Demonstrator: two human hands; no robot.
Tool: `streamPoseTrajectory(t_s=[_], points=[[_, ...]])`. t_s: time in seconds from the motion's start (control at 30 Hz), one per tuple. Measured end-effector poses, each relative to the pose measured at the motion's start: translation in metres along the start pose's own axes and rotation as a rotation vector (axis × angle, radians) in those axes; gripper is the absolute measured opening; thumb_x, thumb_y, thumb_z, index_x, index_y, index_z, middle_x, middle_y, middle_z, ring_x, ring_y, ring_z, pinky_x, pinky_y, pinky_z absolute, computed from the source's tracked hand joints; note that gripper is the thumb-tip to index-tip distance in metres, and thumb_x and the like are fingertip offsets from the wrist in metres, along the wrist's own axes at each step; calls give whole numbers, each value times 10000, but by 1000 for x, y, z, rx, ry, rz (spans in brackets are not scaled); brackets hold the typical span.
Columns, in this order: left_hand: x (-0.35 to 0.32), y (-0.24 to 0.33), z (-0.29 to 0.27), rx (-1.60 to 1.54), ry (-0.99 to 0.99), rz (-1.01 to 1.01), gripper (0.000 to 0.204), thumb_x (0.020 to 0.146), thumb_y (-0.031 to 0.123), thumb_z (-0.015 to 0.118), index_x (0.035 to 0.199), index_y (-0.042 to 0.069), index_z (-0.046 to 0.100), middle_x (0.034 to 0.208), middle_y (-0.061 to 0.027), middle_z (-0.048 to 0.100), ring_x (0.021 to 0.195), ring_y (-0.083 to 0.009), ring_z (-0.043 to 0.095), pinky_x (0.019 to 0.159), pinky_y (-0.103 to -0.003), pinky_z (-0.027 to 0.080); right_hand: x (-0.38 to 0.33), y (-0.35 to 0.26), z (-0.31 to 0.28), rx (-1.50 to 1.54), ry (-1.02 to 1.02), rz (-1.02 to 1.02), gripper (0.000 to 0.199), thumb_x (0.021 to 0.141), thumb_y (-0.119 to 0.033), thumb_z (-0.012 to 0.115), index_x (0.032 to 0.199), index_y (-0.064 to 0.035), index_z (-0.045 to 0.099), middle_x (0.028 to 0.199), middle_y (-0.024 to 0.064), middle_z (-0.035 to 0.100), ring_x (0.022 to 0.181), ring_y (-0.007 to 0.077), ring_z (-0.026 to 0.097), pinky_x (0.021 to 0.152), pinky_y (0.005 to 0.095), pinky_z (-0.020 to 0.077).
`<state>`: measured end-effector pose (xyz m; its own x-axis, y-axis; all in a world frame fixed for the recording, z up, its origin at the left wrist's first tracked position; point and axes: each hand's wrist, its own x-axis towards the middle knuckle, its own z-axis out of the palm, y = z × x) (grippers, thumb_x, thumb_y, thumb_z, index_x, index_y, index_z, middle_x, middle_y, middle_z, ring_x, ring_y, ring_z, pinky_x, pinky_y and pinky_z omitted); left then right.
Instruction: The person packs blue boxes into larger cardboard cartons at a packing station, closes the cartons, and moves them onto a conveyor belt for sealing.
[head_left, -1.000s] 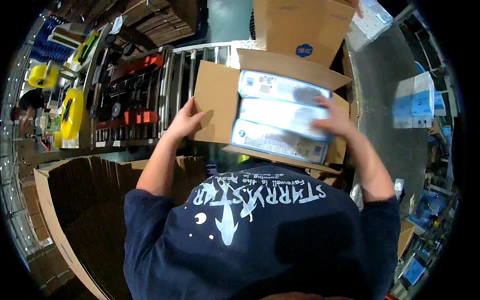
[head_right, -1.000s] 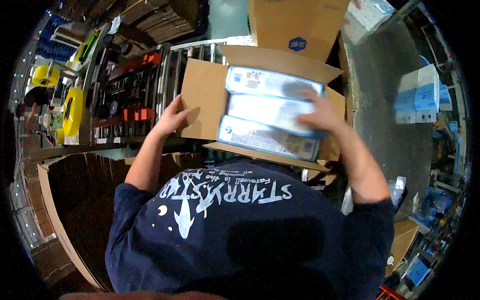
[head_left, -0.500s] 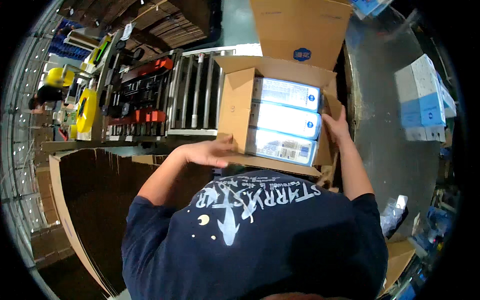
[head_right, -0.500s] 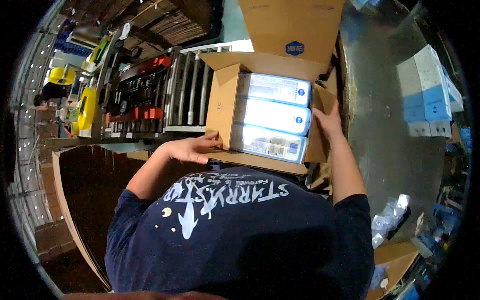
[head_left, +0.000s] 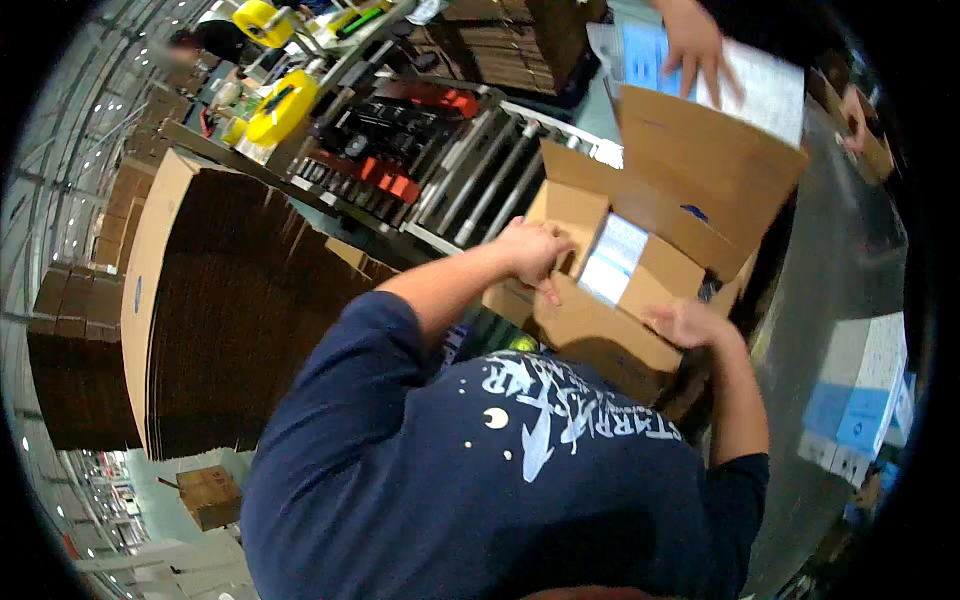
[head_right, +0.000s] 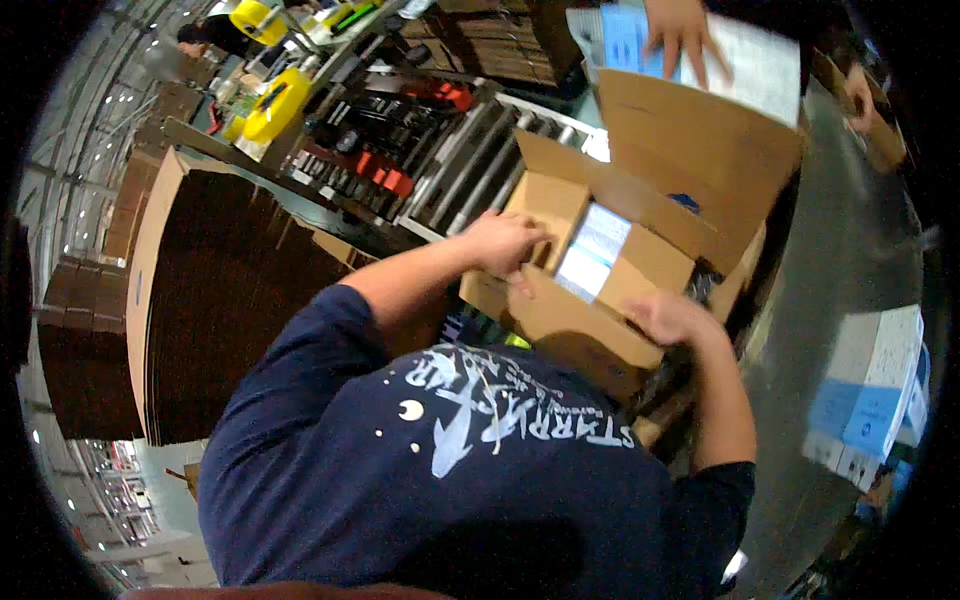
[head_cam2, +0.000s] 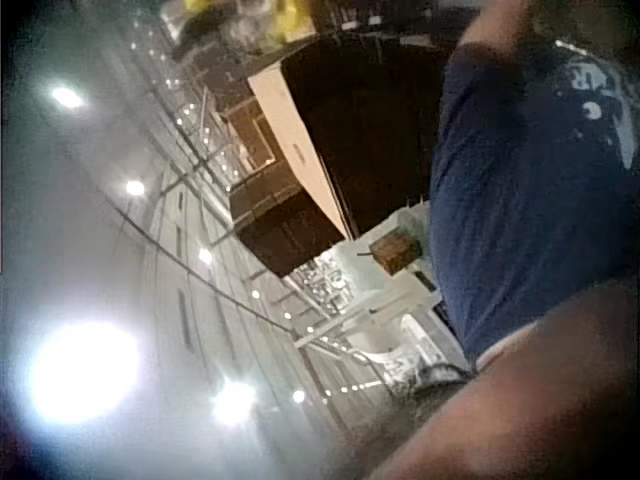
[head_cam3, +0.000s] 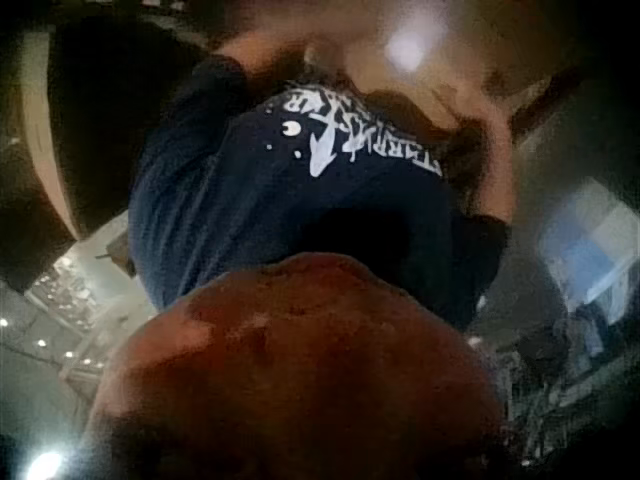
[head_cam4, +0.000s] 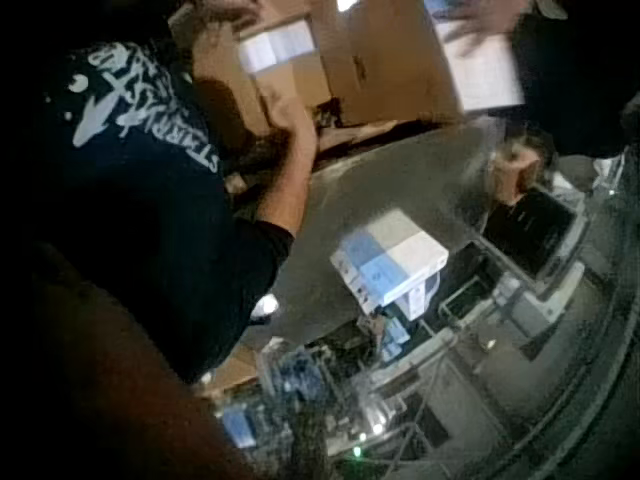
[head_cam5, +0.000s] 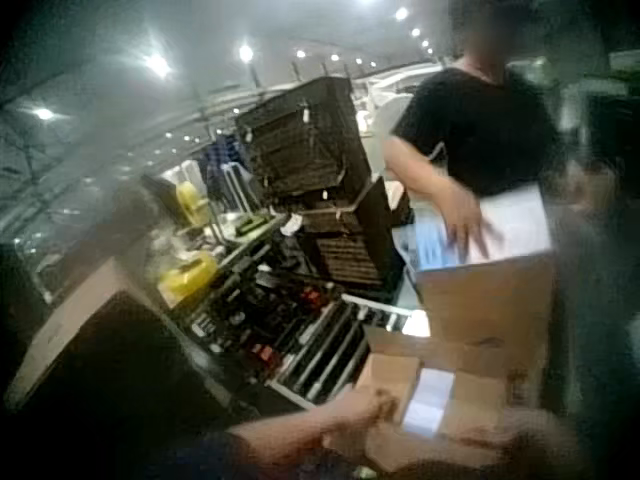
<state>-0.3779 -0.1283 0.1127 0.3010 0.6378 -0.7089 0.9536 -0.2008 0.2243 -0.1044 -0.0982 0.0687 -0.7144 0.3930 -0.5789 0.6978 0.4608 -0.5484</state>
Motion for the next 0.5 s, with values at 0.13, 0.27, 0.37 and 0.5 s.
streamPoseTrajectory(t_s=[0.13, 0.27, 0.37, 0.5], points=[[36, -31, 70, 8, 545, -193, 1009, 462, 570, 753, 1296, 160, 361, 1343, -163, 293, 1270, -342, 243, 975, -531, 243, 15, -17, -76, -145, 1168, -140, 270, 879, -229, 434, 858, -11, 593, 795, 147, 615, 777, 337, 582, 717, 416, 431], [64, -105, 122, -284, 761, -111, 1099, 474, 634, 729, 1348, 129, 292, 1370, -289, 181, 1269, -439, 188, 1024, -521, 200, 31, 21, -6, -125, 903, 194, 247, 841, -236, 487, 881, -16, 593, 885, 167, 569, 851, 381, 510, 803, 455, 388], [98, -148, 138, -565, 782, 62, 876, 690, 488, 676, 1349, 72, 276, 1365, -267, 226, 1273, -390, 225, 1036, -451, 211, 46, 59, 85, -15, 1039, 251, 389, 869, -182, 466, 1234, -48, 447, 1270, 172, 415, 1089, 329, 453, 959, 376, 341], [137, -165, 93, -1276, 424, 319, 584, 898, 330, 458, 1360, 48, 240, 1313, -178, 367, 1217, -252, 355, 985, -356, 306, 91, 37, 129, 1489, 1089, 3, 561, 903, -213, 464, 1378, -145, 174, 1328, 98, 341, 1158, 262, 407, 947, 408, 364]])
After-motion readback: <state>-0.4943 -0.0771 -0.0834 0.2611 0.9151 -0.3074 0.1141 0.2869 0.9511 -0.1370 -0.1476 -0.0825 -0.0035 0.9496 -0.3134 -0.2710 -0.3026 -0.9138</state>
